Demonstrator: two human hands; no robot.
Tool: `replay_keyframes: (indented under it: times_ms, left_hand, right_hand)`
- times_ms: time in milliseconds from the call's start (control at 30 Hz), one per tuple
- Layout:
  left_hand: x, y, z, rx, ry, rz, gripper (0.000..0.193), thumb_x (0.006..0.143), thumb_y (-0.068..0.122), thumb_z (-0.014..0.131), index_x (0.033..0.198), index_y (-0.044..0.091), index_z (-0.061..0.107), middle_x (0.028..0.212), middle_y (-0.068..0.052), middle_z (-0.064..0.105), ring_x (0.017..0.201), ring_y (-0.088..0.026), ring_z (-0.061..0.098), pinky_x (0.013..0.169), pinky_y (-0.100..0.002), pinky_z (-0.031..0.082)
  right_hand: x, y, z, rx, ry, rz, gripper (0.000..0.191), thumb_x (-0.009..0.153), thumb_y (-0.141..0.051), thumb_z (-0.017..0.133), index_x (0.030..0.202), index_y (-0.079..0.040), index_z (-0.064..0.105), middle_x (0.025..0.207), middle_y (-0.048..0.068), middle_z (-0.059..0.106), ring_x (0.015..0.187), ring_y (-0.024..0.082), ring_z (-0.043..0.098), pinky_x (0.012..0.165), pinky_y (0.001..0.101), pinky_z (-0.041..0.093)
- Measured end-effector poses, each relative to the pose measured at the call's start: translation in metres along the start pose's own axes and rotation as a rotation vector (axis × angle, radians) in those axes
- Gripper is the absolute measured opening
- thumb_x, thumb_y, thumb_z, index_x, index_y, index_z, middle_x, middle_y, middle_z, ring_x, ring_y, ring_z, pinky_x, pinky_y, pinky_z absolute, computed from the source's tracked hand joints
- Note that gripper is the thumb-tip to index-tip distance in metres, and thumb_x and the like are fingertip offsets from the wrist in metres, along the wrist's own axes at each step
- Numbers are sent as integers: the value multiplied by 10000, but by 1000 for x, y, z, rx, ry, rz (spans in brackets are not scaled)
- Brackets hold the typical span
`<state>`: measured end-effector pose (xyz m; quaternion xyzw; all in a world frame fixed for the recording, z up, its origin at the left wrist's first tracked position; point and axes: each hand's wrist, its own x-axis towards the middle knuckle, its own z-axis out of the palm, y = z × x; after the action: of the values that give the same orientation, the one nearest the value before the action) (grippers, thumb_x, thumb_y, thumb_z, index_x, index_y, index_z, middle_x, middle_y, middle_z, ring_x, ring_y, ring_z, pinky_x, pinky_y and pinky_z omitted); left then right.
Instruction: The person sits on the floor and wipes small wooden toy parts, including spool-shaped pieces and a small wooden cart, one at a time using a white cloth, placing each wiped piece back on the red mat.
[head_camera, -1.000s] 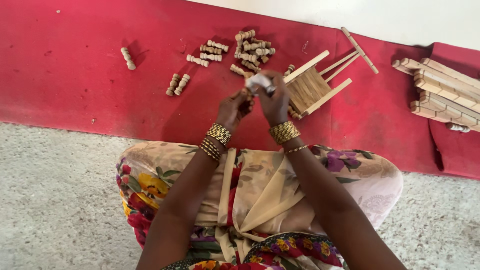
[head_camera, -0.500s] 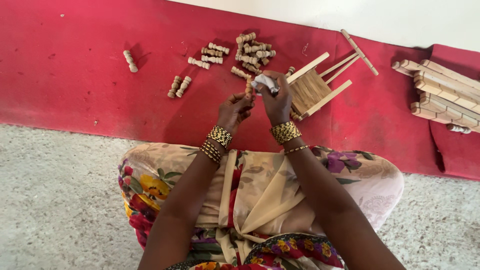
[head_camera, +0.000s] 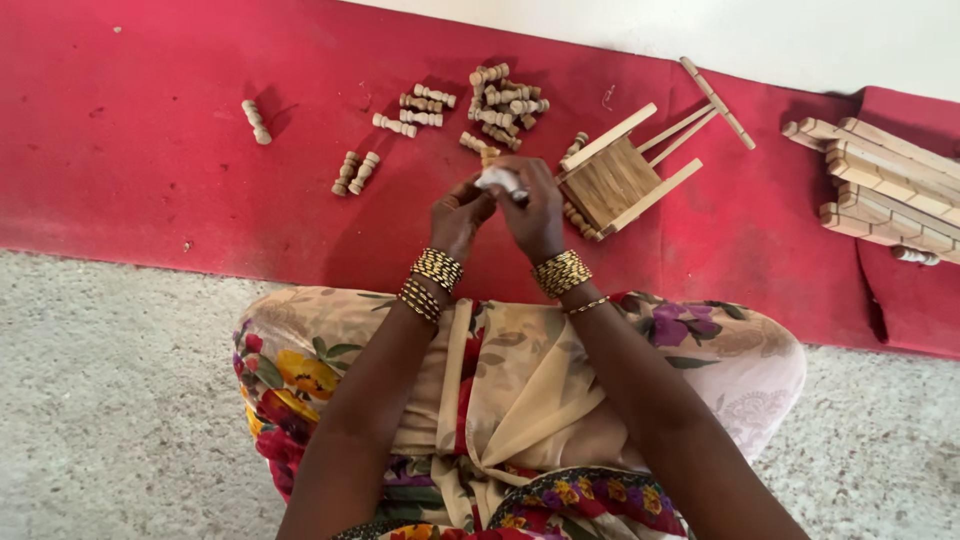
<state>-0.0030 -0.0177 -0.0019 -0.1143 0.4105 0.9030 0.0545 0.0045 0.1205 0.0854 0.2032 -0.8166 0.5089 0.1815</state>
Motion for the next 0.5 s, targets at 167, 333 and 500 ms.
replay_keyframes:
  times_ms: [167,333,500]
  left_hand:
    - [-11,-1,0,444,-62,41,339,983,167,712,1293,31,709,1056,-77,761,860,-111,681,725,-251,586]
    - [-13,-8,10,400,-117,97,359,975,205,723,1292,39,696,1080,-28,756,903,-92,674,712,-229,554]
    - [-11,11,7,345,6,197,421,856,170,768,1240,72,626,1050,-30,753,885,-116,722,684,-244,609]
  right_hand:
    - [11,7,7,-201,161,-60,284,885,-19,808,1127,-82,673,1129,109,667,1018,240,678,830,318,616]
    - [11,11,-5,-166,155,-28,316,879,5,796,1163,-60,675,1125,113,679,1009,242,688,844,359,585]
    - [1,3,-1,-146,-27,-35,322,859,-5,810,1147,-62,678,1116,124,680,1002,251,688,831,371,578]
